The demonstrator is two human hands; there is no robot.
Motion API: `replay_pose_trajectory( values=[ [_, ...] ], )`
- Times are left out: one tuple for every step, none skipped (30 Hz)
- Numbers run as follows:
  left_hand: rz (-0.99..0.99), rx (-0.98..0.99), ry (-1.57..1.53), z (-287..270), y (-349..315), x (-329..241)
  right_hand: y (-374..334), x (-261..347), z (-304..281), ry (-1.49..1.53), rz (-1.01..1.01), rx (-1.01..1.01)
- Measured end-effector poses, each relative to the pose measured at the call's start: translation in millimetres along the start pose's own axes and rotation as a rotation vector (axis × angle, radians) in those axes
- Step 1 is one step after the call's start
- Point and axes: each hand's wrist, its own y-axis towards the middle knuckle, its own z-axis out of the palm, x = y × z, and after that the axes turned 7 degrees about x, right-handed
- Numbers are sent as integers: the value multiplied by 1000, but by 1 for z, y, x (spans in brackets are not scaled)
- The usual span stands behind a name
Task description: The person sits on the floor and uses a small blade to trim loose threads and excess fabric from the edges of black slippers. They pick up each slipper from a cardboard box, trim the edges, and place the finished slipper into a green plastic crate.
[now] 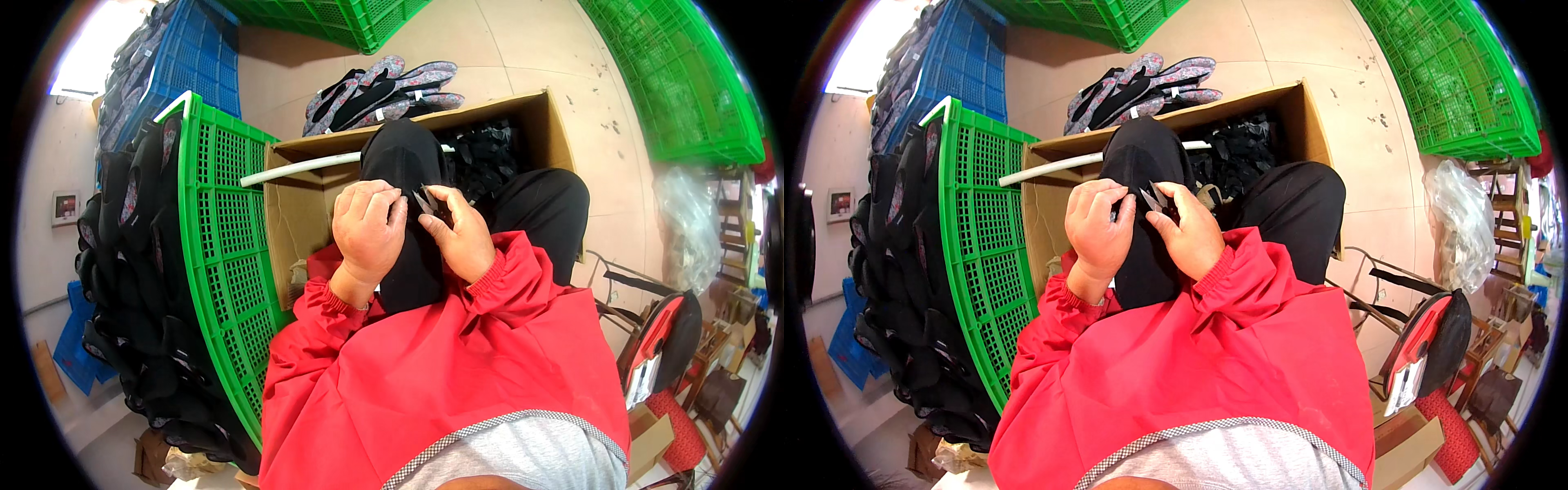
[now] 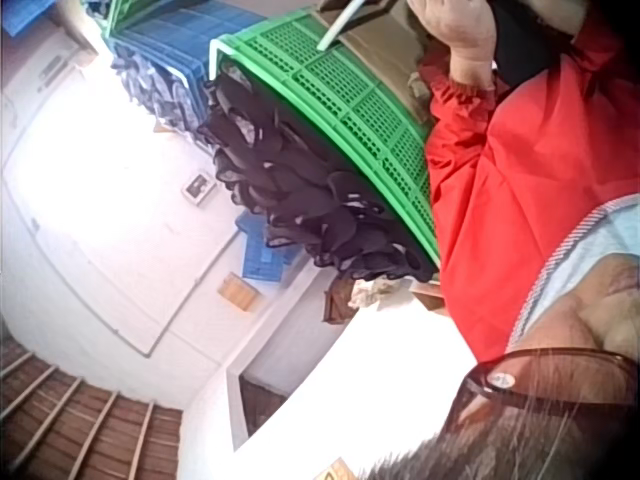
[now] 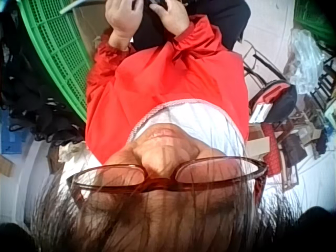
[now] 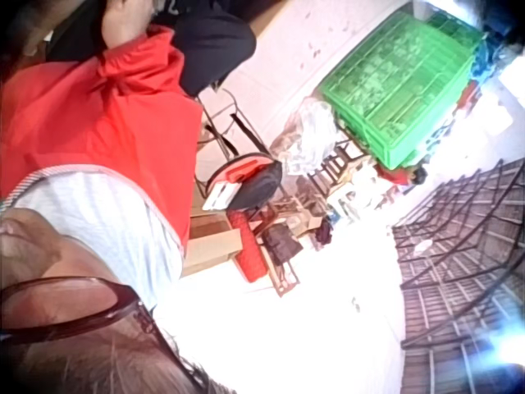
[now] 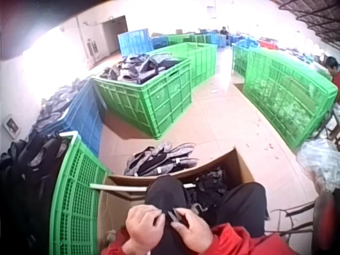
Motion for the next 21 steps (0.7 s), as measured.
replay_pose_trajectory(
  values=[
    [-7,3,-1,0,-1,0,0,0,0,-9,-1,-2],
    [-14,7,-2,1,-2,1,1,0,1,-17,-2,-4],
    [-15,7,1,1,-2,1,1,0,1,-26,-3,-5],
    [-16,7,4,1,-3,1,1,1,1,-29,-4,-7],
    [-16,6,6,1,-3,2,1,2,0,-31,-5,-9],
    [-18,-1,2,1,-2,2,1,2,0,-34,-5,-11],
    [-20,-8,-4,2,-2,2,0,1,1,7,16,-11],
    [-22,-14,-10,2,-2,2,-1,-1,1,48,38,-10],
    [-28,-22,-14,2,-2,2,-2,-3,1,90,59,-10],
    [-35,-30,-18,2,-2,2,-3,-4,2,157,52,-6],
    [-41,-38,-23,2,-3,3,-4,-6,2,225,44,-3],
    [-40,-33,-26,2,-2,3,-5,-6,2,277,45,7],
    [-39,-29,-28,2,-2,3,-5,-4,2,329,47,18],
    [-39,-25,-29,1,-2,3,-5,-1,0,366,58,35],
    [-39,-17,-29,1,-2,3,-5,1,-2,403,70,51],
    [-39,-10,-28,1,-1,2,-5,2,-3,413,73,53],
    [-40,-3,-27,1,-1,2,-5,3,-4,424,76,55],
    [-47,3,-38,1,-2,2,-5,3,-5,434,78,56],
    [-54,9,-49,1,-2,2,-5,3,-7,425,78,59],
    [-61,15,-61,0,-2,3,-4,2,-8,417,77,62],
    [-71,35,-95,0,-2,4,-3,2,-8,408,76,65]
  ],
)
